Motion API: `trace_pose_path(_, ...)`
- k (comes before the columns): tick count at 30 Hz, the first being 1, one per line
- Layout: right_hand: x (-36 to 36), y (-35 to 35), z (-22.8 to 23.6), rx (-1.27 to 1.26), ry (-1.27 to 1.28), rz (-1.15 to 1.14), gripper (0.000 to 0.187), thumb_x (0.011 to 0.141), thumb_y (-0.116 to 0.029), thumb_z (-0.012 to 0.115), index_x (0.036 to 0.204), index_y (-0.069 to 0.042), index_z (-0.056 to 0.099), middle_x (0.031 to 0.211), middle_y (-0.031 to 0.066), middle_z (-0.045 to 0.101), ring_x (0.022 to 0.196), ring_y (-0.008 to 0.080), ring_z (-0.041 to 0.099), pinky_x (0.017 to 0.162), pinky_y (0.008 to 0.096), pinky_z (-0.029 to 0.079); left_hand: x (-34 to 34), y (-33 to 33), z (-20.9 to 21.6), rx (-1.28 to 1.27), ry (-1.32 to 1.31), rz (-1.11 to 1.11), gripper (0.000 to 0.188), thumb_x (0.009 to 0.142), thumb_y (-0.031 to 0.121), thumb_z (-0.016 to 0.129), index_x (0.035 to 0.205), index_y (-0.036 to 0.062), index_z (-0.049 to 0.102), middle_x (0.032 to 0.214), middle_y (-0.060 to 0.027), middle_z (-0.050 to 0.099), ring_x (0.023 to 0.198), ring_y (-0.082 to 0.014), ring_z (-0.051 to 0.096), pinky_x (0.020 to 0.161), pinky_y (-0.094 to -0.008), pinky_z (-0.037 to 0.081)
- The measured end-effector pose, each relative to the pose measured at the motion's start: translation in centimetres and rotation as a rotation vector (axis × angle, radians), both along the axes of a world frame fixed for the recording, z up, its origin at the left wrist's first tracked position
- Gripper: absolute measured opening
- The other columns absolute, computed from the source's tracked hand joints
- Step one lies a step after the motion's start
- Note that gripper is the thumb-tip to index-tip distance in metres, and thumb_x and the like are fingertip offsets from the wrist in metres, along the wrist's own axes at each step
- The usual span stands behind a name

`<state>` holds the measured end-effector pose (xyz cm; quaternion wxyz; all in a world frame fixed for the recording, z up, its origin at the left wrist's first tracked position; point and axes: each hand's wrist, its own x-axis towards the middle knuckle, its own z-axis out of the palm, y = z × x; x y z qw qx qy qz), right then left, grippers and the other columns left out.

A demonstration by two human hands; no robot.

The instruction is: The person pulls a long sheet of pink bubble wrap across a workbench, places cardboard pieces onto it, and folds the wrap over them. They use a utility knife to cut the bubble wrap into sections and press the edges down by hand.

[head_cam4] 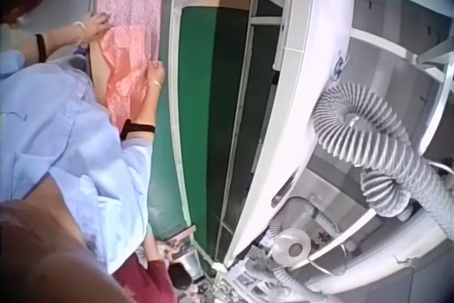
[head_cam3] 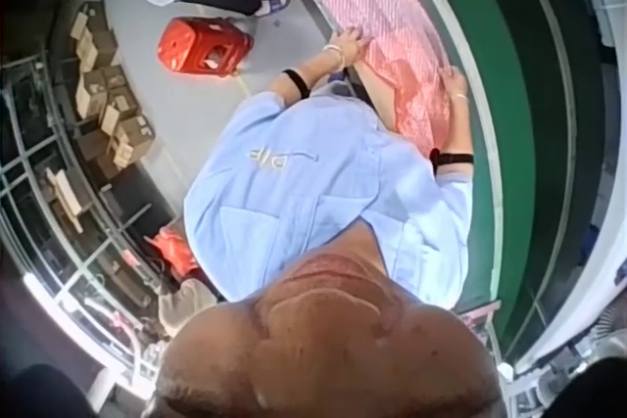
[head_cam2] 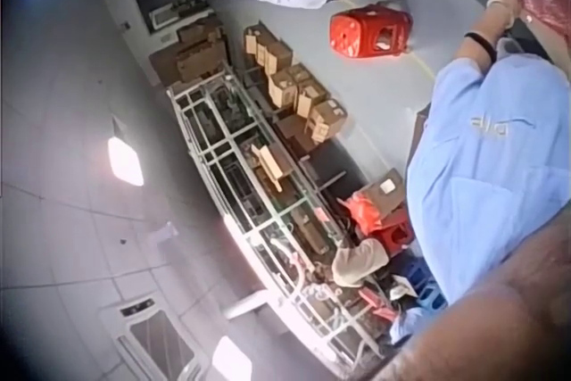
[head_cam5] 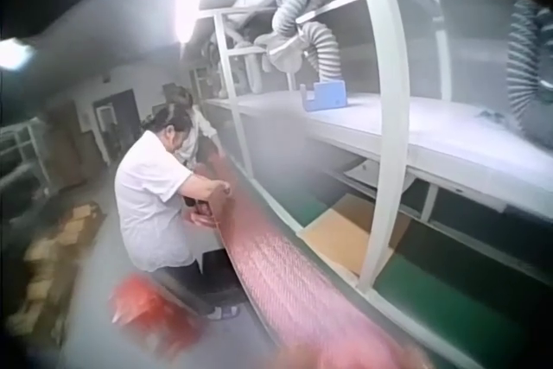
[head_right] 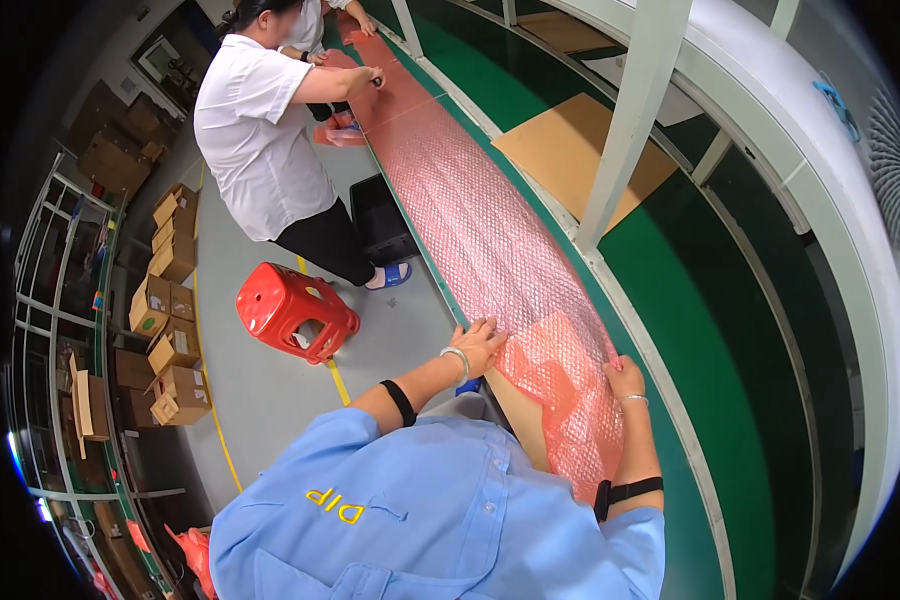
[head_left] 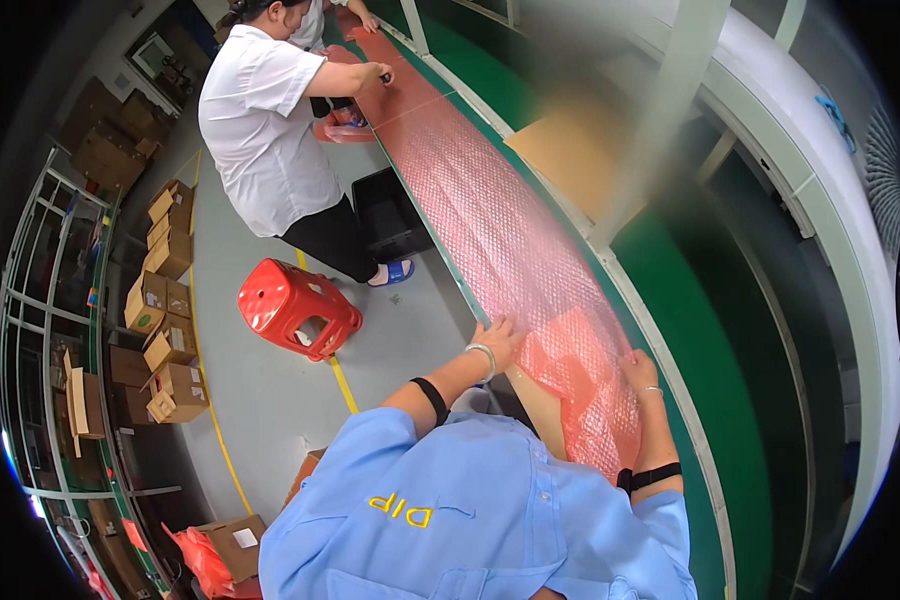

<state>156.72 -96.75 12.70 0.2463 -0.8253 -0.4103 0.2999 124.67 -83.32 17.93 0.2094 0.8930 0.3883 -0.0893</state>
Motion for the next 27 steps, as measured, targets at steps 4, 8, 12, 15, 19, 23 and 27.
trace_pose_path(4,0.2,0.3,-0.4,0.049,-0.001,0.026,0.028,0.074,-0.029,0.064,0.083,-0.002,0.059,0.074,0.0126,0.061,0.067,0.0222,0.058,0.062,0.035,0.046,0.2,0.3,-0.2,0.015,0.037,0.02,0.051,0.083,0.023,0.051,0.133,0.0179,0.041,0.142,-0.0144,0.03,0.132,-0.0318,0.028,0.1,-0.0579,0.027)
trace_pose_path(8,0.1,0.9,-0.2,0.037,0.045,0.024,0.028,0.075,-0.029,0.063,0.083,-0.002,0.059,0.074,0.0127,0.061,0.067,0.0208,0.058,0.062,0.034,0.046,-0.1,0.5,-0.6,0.041,0.062,0.049,0.05,0.082,0.024,0.053,0.131,0.0182,0.044,0.141,-0.0138,0.032,0.131,-0.0312,0.03,0.102,-0.057,0.027)
trace_pose_path(12,-0.8,1.3,0.3,0.048,0.094,0.034,0.027,0.075,-0.028,0.063,0.083,-0.002,0.059,0.075,0.0126,0.062,0.068,0.0199,0.059,0.062,0.0334,0.046,0.1,0.2,-0.3,0.046,0.12,-0.002,0.048,0.082,0.023,0.052,0.129,0.0174,0.048,0.139,-0.0132,0.036,0.129,-0.0306,0.033,0.102,-0.0562,0.027)
trace_pose_path(15,-1.0,2.2,1.0,0.071,0.098,0.046,0.031,0.075,-0.03,0.065,0.089,-0.002,0.06,0.082,0.0179,0.064,0.077,0.0317,0.062,0.069,0.0384,0.047,0.3,0.0,-0.6,0.066,0.133,-0.033,0.045,0.082,0.022,0.051,0.127,0.0167,0.05,0.137,-0.0128,0.038,0.127,-0.0299,0.036,0.102,-0.0558,0.026)
trace_pose_path(19,-1.5,3.4,1.4,0.036,0.03,0.071,0.031,0.075,-0.029,0.065,0.09,-0.003,0.061,0.083,0.0173,0.064,0.078,0.0308,0.062,0.07,0.0381,0.047,0.2,-0.1,-0.4,0.099,0.095,-0.042,0.04,0.083,0.019,0.048,0.123,0.0143,0.052,0.133,-0.0126,0.042,0.124,-0.0291,0.039,0.102,-0.0561,0.026)
trace_pose_path(23,-1.8,3.8,1.8,0.065,0.059,0.071,0.029,0.075,-0.028,0.064,0.09,-0.003,0.061,0.081,0.0138,0.063,0.076,0.0259,0.061,0.069,0.0354,0.047,0.4,0.6,0.7,0.08,0.08,-0.038,0.037,0.082,0.013,0.047,0.119,0.0106,0.054,0.129,-0.0132,0.045,0.121,-0.0293,0.042,0.101,-0.0571,0.027)
trace_pose_path(27,-1.9,3.3,1.1,0.072,0.161,0.055,0.026,0.075,-0.026,0.064,0.088,-0.003,0.061,0.075,0.0056,0.061,0.07,0.0148,0.056,0.065,0.0298,0.045,0.6,-0.1,-0.3,0.119,0.115,-0.051,0.035,0.082,0.014,0.047,0.115,0.0091,0.056,0.126,-0.012,0.048,0.119,-0.0284,0.044,0.1,-0.0545,0.029)
